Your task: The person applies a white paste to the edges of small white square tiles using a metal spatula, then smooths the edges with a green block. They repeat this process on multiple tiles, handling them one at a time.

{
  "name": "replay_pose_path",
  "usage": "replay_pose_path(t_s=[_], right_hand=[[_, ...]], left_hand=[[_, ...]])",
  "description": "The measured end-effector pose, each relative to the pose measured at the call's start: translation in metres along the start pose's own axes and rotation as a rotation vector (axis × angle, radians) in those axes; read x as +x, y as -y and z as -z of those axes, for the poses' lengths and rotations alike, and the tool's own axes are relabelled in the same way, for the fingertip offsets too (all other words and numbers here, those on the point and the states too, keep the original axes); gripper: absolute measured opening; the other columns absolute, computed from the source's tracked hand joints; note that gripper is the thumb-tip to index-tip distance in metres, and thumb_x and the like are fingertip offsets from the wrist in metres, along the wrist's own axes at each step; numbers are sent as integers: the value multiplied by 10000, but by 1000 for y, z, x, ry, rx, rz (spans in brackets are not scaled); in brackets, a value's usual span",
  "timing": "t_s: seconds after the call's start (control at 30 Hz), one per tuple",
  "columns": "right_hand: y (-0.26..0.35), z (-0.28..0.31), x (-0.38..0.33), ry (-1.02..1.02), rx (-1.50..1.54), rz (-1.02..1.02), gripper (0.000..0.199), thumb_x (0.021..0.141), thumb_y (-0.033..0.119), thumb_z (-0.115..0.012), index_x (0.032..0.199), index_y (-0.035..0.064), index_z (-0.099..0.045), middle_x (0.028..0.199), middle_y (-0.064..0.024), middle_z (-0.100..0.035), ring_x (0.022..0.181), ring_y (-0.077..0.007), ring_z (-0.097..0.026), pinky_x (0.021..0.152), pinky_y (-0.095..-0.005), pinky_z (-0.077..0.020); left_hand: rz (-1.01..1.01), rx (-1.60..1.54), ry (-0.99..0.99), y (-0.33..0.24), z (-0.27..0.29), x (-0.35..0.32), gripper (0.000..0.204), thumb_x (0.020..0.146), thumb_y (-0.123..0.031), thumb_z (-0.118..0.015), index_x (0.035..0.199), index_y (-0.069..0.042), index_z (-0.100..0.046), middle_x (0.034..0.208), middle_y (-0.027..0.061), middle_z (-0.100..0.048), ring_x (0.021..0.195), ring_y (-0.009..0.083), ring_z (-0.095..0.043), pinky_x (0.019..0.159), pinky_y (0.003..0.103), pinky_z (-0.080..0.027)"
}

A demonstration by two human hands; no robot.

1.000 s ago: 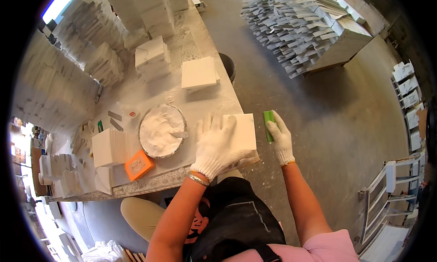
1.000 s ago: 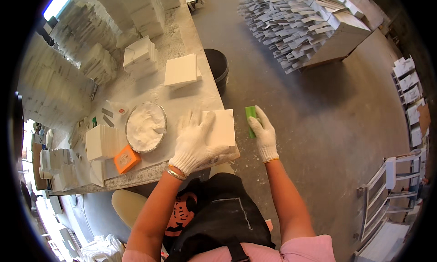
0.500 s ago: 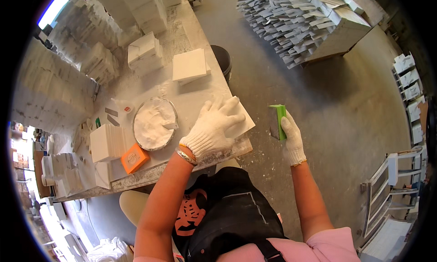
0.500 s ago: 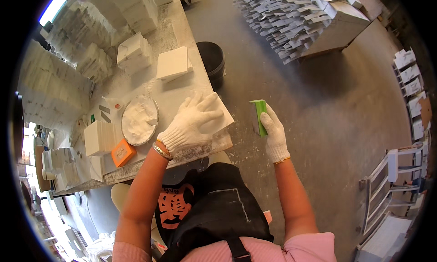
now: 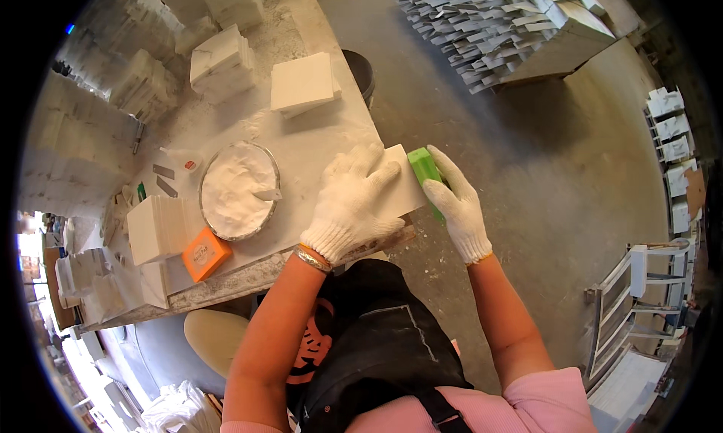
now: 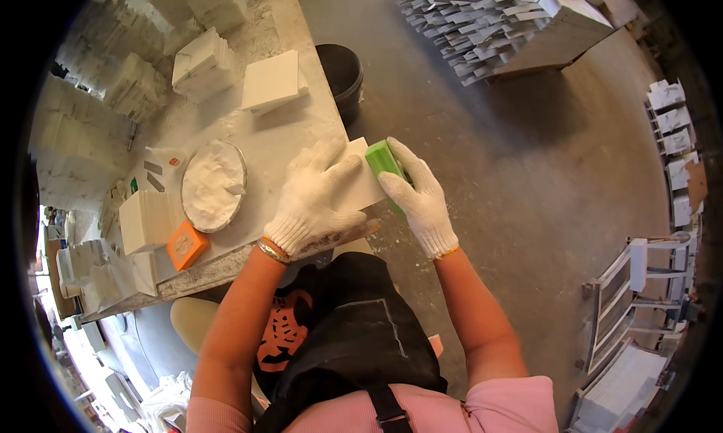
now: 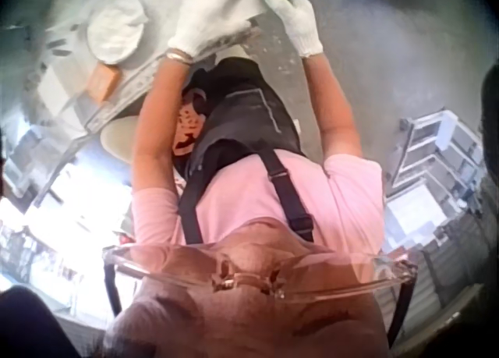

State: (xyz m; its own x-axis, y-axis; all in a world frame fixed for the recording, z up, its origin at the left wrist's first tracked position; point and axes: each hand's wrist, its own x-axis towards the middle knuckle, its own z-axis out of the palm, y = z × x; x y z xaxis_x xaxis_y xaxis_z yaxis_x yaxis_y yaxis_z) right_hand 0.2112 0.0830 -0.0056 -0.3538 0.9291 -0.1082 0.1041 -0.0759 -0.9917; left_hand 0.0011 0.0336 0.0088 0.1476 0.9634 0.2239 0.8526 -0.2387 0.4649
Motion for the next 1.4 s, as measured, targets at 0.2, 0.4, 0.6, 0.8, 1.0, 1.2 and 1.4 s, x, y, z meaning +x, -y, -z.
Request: replay_pose_path(t_s=[0.2,0.4,0.6,0.8,1.0,1.2,1.4], right_hand=[[-18,6,22,-42,176,-66,624,989,276,-667,1521,8,-481,1492,-124,-553,1337,-188,-527,1122,-314,-397],[13,-12,-6,-48,33,-24,637,984,295,-666,1515,-4,-481,1491,-134,-548,1359,-201,-508,1149,-326,-371],[1,-4,22,-18,135,-58,647,982,309,-675,1517,1,-481,1516,-139,-525,1378,-210,-497,1151,-339,-373],[13,-11,-8,-46,-4,-17,631,987,312,-670,1506,-2,-495,1488,-133,-553,1350,-192,-511,1130,-324,-386],[-2,-10,18,-56,151,-59,619,1002,311,-655,1508,-6,-489,1485,-121,-557,1352,-182,-508,1140,-317,-373],[15,-10,-14,-38,-90,-7,645,984,317,-659,1511,-9,-481,1493,-134,-536,1373,-186,-488,1140,-330,-380],[5,-10,13,-44,56,-71,644,991,323,-646,1523,5,-469,1493,-128,-532,1364,-191,-494,1140,-331,-380]], left_hand=[[2,-48,-16,-3,-1,1,674,671,-369,-791,1268,-112,-610,1445,175,-517,1363,380,-471,1155,522,-359],[18,-27,-38,3,-5,-3,758,625,-376,-821,1302,-104,-617,1455,193,-519,1315,417,-491,1137,514,-372],[25,-49,21,-1,-1,3,715,671,-364,-810,1304,-119,-585,1465,169,-507,1379,371,-466,1186,530,-327],[26,-5,-38,4,-6,-5,747,640,-365,-828,1303,-105,-604,1463,182,-513,1335,396,-485,1143,510,-376],[16,-65,-38,-3,-1,3,694,650,-331,-816,1264,-101,-589,1381,152,-548,1332,354,-495,1149,519,-371],[-10,-9,-111,3,-10,-6,679,639,-320,-810,1244,-90,-604,1382,152,-548,1328,348,-496,1109,496,-396],[18,-74,-25,-1,-2,1,682,652,-332,-808,1256,-91,-605,1446,166,-524,1389,344,-462,1160,503,-356]])
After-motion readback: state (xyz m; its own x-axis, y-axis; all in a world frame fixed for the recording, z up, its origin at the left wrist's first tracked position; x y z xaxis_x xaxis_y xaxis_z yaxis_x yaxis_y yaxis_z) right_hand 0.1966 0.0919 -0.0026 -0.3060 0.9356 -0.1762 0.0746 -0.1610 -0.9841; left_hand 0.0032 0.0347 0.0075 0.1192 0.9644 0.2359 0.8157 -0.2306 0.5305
